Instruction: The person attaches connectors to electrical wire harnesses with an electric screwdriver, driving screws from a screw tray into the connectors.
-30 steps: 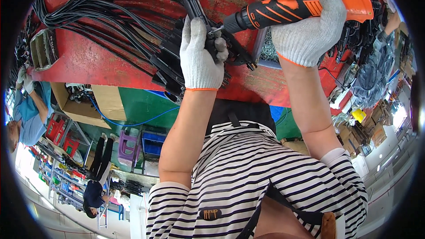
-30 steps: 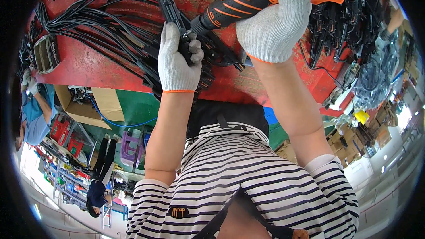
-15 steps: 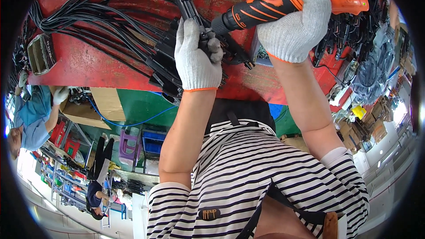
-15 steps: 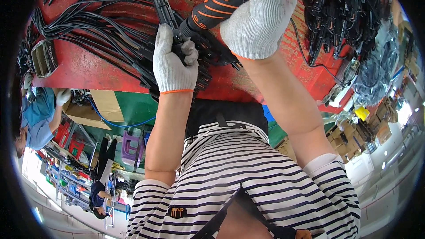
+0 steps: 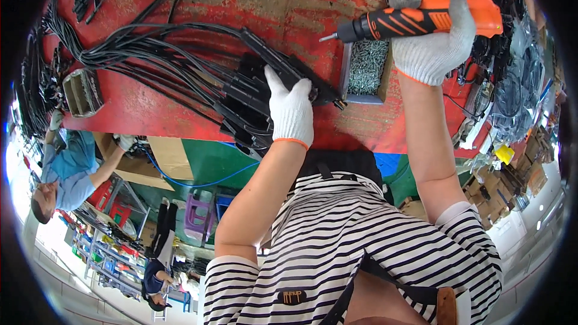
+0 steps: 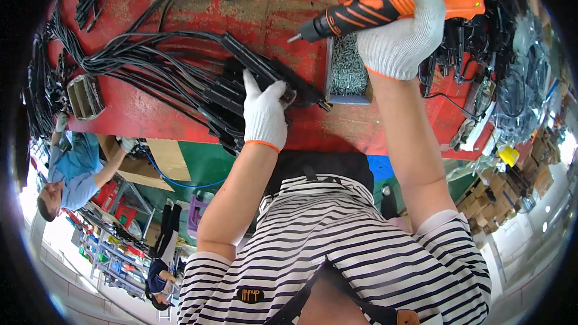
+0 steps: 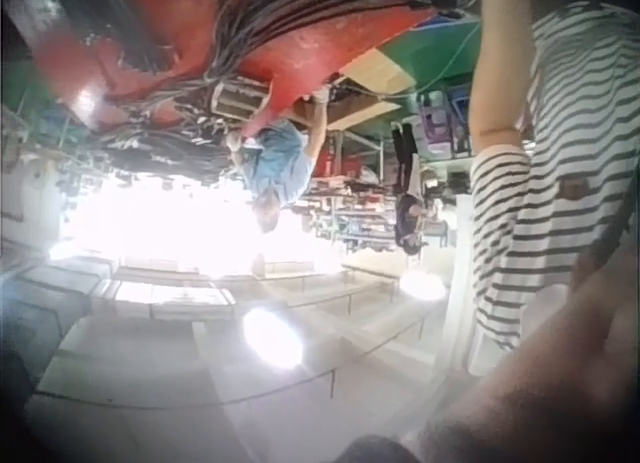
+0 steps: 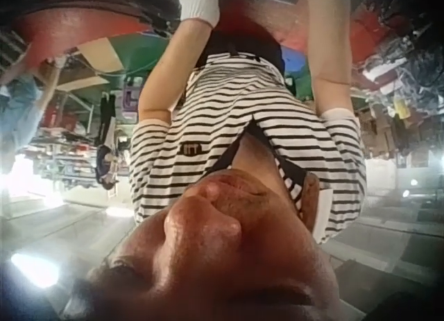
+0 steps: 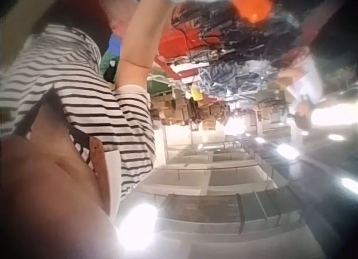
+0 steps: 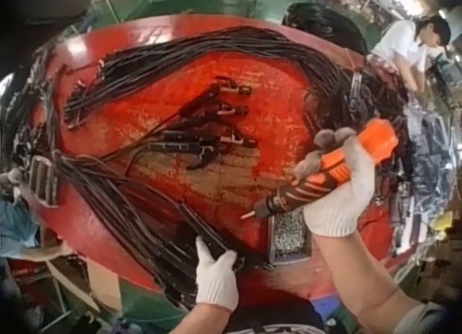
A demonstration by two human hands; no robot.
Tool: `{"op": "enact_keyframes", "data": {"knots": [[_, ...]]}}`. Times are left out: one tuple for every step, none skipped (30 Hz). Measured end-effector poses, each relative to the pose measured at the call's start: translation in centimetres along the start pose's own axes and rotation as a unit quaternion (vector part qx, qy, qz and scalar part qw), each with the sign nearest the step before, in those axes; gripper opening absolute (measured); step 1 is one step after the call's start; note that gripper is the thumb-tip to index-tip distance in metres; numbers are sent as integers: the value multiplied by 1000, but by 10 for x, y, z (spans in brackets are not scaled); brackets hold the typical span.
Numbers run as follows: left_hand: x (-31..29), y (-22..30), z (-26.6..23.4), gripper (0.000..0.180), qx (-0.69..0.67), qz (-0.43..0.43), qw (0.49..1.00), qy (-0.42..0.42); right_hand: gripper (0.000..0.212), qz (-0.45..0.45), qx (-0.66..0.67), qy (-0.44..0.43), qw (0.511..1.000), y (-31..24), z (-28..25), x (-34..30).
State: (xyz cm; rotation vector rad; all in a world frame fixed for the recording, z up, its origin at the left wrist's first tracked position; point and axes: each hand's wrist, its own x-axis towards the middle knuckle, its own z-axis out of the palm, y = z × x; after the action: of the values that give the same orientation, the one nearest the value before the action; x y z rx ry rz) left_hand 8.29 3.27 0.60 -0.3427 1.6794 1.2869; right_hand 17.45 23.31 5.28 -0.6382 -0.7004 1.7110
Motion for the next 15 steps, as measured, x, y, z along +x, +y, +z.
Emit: {"op": "enact_keyframes", "data": {"knots": [[-3,-1,-2,88,21,-40,999,-6,26,-2,2,11,1000,0,-3,-3],[-11,6,3,89,42,-85,995,-19,24,-7,-4,25,1000,-3,-6,-7],[-18,8,7,87,64,-39,996,-42,22,-7,-21,37,999,-5,-11,-10],[-32,11,5,79,200,-53,977,-51,22,-13,-16,39,999,-8,-16,-12],[-39,17,5,72,334,73,938,-53,22,-14,-17,52,998,-10,-19,-15],[-43,23,9,65,456,196,867,-56,22,-15,-20,64,998,-11,-22,-16],[-35,33,11,53,436,277,849,-115,22,-22,-34,71,997,-14,-26,-15],[-14,44,12,46,462,366,796,-136,22,-23,-27,71,997,-14,-25,-17],[12,54,15,41,526,482,694,-94,22,-11,-7,70,997,-14,-26,-17],[36,63,18,37,573,586,571,-48,21,-1,12,66,998,-15,-28,-15],[56,67,12,35,649,579,491,-46,25,16,-21,65,998,-18,-30,-17],[67,67,5,36,727,511,446,-102,25,12,-18,63,998,-21,-32,-15],[74,61,1,35,742,452,478,-125,25,13,-12,59,998,-23,-35,-13],[70,55,2,35,752,388,509,-157,25,12,-14,63,998,-28,-41,-14],[64,52,-2,36,750,415,492,-151,25,7,-21,68,997,-31,-45,-13]]}}
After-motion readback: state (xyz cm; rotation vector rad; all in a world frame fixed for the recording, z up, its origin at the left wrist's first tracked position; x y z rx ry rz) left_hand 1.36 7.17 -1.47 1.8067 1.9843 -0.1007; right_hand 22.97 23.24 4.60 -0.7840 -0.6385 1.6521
